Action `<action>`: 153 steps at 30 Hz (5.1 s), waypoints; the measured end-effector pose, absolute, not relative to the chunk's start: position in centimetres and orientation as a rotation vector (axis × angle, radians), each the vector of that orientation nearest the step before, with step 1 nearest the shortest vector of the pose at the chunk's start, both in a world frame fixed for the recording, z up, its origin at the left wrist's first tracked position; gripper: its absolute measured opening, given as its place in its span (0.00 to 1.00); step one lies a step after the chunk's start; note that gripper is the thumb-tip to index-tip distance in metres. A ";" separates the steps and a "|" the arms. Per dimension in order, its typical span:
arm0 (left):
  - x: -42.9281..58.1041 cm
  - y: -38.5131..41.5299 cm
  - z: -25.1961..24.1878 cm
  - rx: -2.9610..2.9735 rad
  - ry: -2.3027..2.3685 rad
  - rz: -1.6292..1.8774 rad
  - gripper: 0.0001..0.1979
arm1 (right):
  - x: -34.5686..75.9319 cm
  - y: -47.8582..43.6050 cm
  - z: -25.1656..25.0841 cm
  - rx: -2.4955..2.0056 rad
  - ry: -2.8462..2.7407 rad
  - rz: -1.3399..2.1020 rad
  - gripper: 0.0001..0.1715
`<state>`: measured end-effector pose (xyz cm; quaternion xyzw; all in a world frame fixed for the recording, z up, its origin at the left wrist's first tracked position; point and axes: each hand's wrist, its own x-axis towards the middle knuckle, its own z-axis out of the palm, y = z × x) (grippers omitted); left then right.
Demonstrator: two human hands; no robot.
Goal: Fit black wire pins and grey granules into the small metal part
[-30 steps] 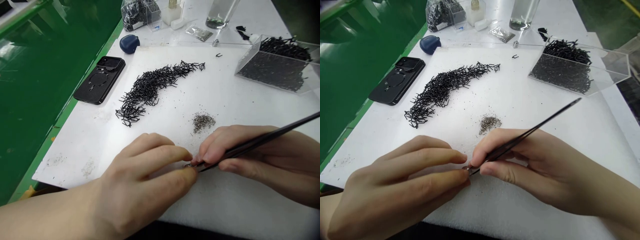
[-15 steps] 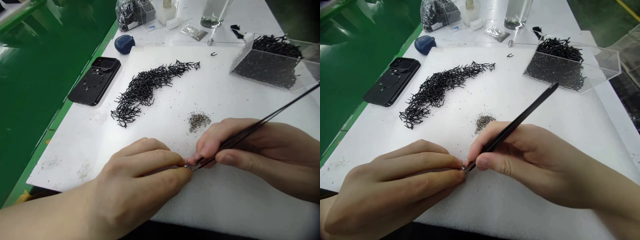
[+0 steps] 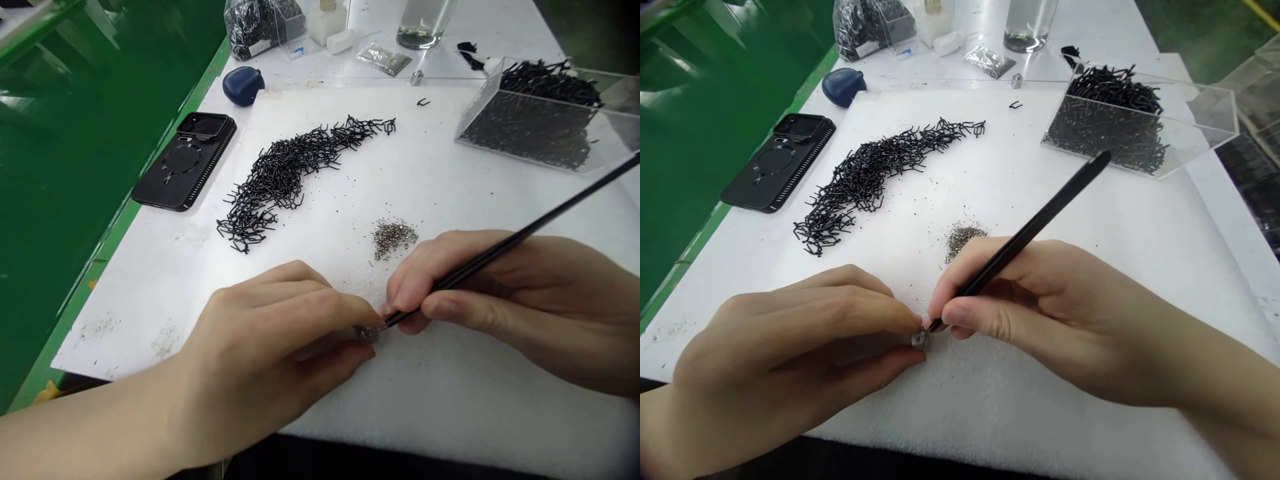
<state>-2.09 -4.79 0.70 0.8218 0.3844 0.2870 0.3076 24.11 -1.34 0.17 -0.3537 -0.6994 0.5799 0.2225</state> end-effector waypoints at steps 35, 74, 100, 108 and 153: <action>-1.8 -4.4 0.8 2.004 1.273 0.893 0.08 | 23.6 -1.2 0.4 -0.997 -1.842 1.690 0.10; -2.4 -4.8 0.3 2.243 1.013 0.802 0.02 | 22.9 -1.9 0.1 -1.164 -2.027 1.060 0.08; -2.1 -4.7 0.5 2.202 1.048 0.816 0.10 | 23.5 -2.2 -0.3 -0.996 -1.990 1.398 0.15; -1.8 -4.5 0.3 2.192 1.042 0.820 0.07 | 23.3 -2.1 -0.5 -0.978 -2.024 1.402 0.15; -2.0 -4.5 0.8 2.258 1.003 0.746 0.06 | 23.6 -2.0 -0.2 -0.977 -1.894 1.539 0.14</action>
